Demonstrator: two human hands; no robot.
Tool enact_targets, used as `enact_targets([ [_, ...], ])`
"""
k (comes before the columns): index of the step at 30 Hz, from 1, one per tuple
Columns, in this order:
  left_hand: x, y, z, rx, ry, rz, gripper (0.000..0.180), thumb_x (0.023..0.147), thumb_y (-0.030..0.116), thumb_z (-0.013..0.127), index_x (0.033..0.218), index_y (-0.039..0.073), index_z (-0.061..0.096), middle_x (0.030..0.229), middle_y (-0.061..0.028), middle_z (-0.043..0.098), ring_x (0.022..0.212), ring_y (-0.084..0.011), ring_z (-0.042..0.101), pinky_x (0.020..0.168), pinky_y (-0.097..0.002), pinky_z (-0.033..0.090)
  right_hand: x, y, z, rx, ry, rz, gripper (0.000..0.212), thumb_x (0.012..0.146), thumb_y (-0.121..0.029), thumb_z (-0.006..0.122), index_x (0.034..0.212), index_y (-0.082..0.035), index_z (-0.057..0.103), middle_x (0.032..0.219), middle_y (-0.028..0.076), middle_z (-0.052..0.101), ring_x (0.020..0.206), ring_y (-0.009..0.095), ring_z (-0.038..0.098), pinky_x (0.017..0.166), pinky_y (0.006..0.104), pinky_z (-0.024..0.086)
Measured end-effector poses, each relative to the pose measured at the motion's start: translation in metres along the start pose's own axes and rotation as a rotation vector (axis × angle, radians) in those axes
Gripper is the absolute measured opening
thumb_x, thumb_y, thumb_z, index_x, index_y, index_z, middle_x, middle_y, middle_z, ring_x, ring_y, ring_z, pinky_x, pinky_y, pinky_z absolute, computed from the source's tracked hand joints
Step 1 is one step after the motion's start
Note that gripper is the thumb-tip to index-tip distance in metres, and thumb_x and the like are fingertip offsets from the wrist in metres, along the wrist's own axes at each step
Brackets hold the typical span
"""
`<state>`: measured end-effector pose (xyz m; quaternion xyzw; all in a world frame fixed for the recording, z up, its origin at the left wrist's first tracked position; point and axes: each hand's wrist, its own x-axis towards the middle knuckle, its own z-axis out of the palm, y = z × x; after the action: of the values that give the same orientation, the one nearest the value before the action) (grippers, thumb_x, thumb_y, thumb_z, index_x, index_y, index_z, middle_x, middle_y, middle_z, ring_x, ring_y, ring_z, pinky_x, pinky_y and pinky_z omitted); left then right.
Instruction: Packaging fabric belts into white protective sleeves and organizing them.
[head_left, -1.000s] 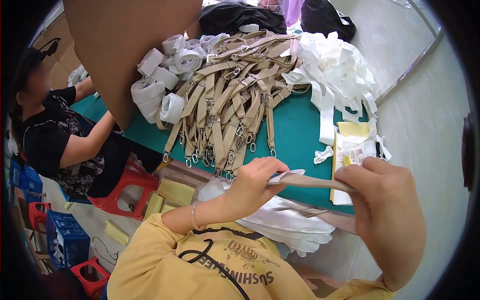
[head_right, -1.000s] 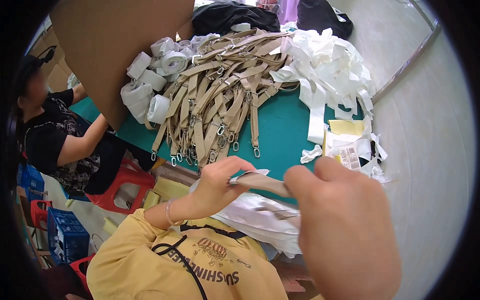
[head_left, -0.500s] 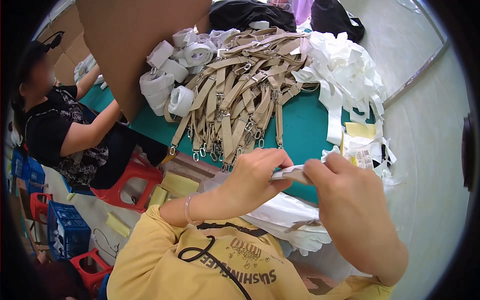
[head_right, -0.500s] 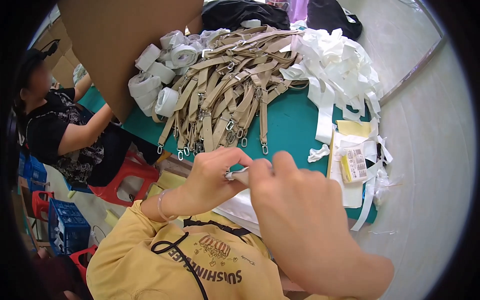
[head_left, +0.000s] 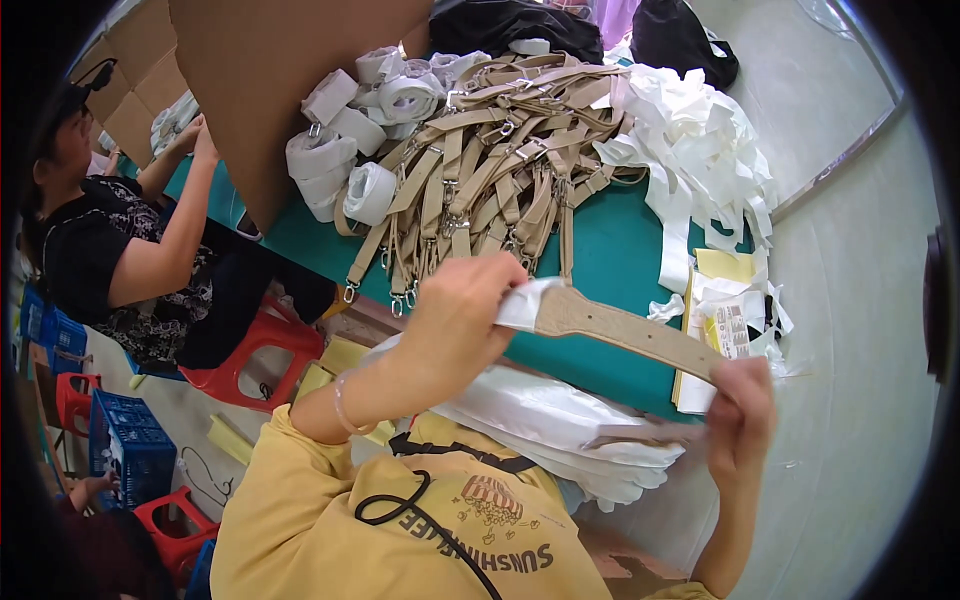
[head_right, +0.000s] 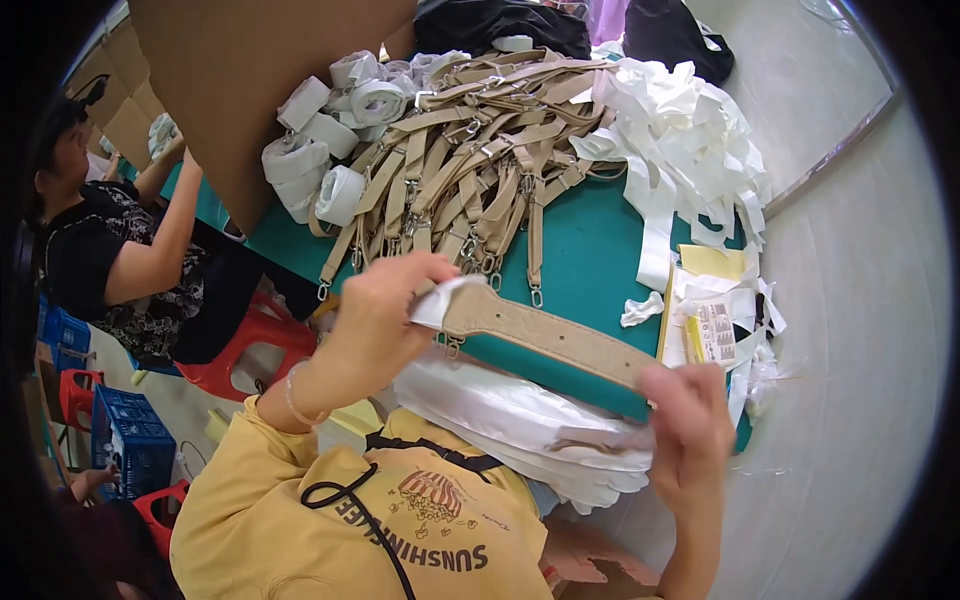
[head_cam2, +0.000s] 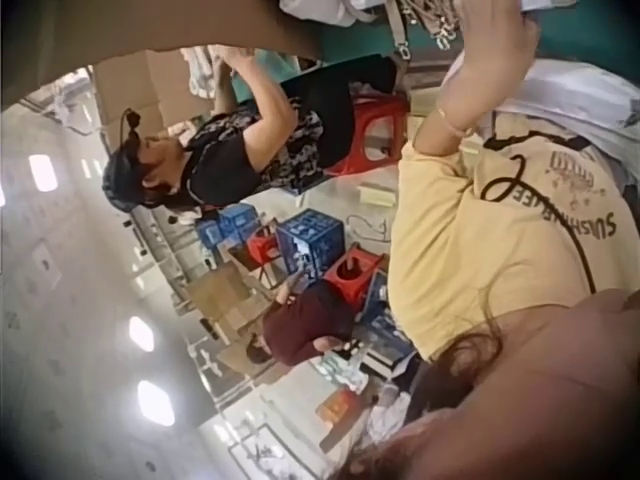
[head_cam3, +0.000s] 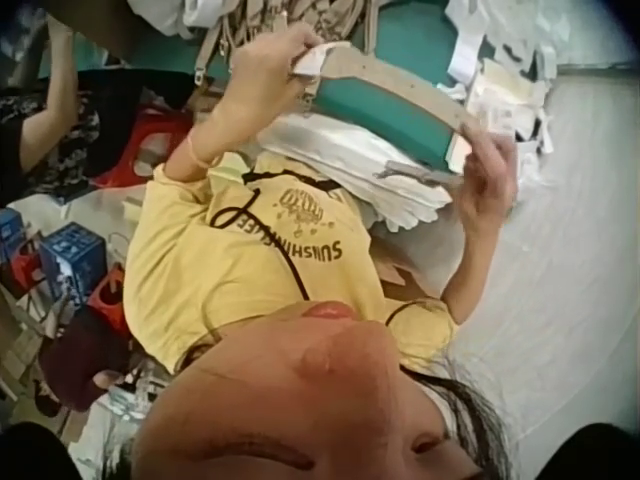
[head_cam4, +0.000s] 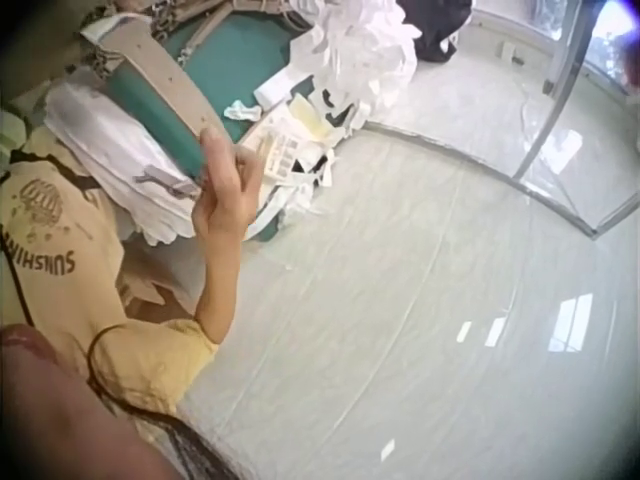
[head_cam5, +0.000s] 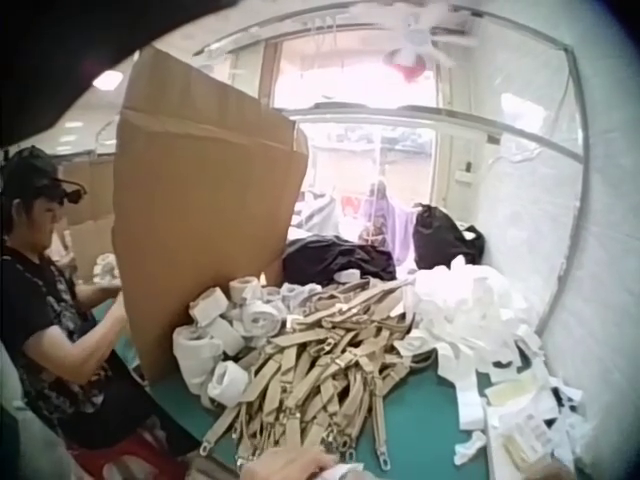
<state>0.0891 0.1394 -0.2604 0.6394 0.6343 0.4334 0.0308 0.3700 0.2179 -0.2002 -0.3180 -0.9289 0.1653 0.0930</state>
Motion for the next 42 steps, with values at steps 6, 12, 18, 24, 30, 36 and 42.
enact_targets([
  [6,-0.013,0.011,0.030,-0.107,-0.033,0.009,0.029,0.067,0.003,0.074,0.093,0.004,0.060,0.089,-0.0130,0.066,0.084,-0.0334,0.063,0.071,-0.0377,0.051,0.015,-0.079,-0.045,-0.172,0.087,-0.052,0.034,0.070,0.008,0.061,0.100,-0.006,0.059,0.077,0.011,0.048,0.066,0.023,0.053,0.058,0.0324,0.041],
  [12,-0.006,0.023,0.035,-0.180,-0.051,0.069,0.018,0.075,0.004,0.070,0.090,0.003,0.061,0.077,-0.0119,0.063,0.074,-0.0311,0.062,0.066,-0.0380,0.050,0.039,-0.099,-0.057,-0.354,0.071,-0.092,0.026,0.069,0.007,0.062,0.092,-0.004,0.068,0.071,0.010,0.047,0.063,0.025,0.055,0.053,0.0335,0.040],
  [18,0.003,0.012,0.031,-0.366,-0.172,-0.014,0.018,0.076,0.003,0.067,0.089,0.005,0.055,0.075,-0.0143,0.060,0.070,-0.0333,0.061,0.059,-0.0398,0.046,0.043,-0.090,-0.088,-0.233,0.070,-0.080,0.028,0.071,0.007,0.061,0.097,-0.002,0.063,0.091,0.014,0.057,0.066,0.029,0.060,0.062,0.0321,0.047],
  [24,-0.003,0.017,0.037,-0.427,-0.238,-0.029,0.016,0.078,0.004,0.069,0.091,0.002,0.060,0.075,-0.0114,0.062,0.065,-0.0291,0.060,0.057,-0.0321,0.048,0.058,-0.089,-0.044,-0.380,0.032,-0.237,0.027,0.068,0.004,0.059,0.092,-0.007,0.061,0.081,0.008,0.052,0.069,0.025,0.057,0.057,0.0341,0.046],
  [30,-0.004,0.024,0.039,-0.302,-0.143,0.032,0.023,0.072,0.005,0.070,0.090,0.005,0.055,0.076,-0.0135,0.061,0.073,-0.0324,0.061,0.063,-0.0406,0.046,0.059,-0.087,-0.020,-0.516,-0.034,-0.344,0.017,0.071,-0.006,0.061,0.086,-0.006,0.053,0.075,0.005,0.049,0.060,0.017,0.054,0.044,0.0308,0.042],
  [36,0.007,0.020,0.026,-0.318,-0.061,-0.023,0.027,0.073,0.007,0.070,0.096,0.007,0.056,0.078,-0.0125,0.062,0.074,-0.0355,0.060,0.064,-0.0416,0.046,0.061,-0.056,-0.008,0.060,-0.020,-0.055,0.032,0.077,-0.001,0.066,0.102,-0.004,0.046,0.084,0.014,0.055,0.075,0.033,0.057,0.061,0.0366,0.046],
  [42,0.010,0.013,-0.006,-0.048,0.128,0.055,0.029,0.069,-0.002,0.068,0.095,0.005,0.057,0.079,-0.0097,0.063,0.073,-0.0268,0.063,0.065,-0.0334,0.048,0.036,0.024,0.089,0.290,-0.095,-0.011,0.040,0.074,-0.007,0.072,0.107,-0.004,0.048,0.092,0.013,0.056,0.090,0.030,0.053,0.077,0.0381,0.044],
])
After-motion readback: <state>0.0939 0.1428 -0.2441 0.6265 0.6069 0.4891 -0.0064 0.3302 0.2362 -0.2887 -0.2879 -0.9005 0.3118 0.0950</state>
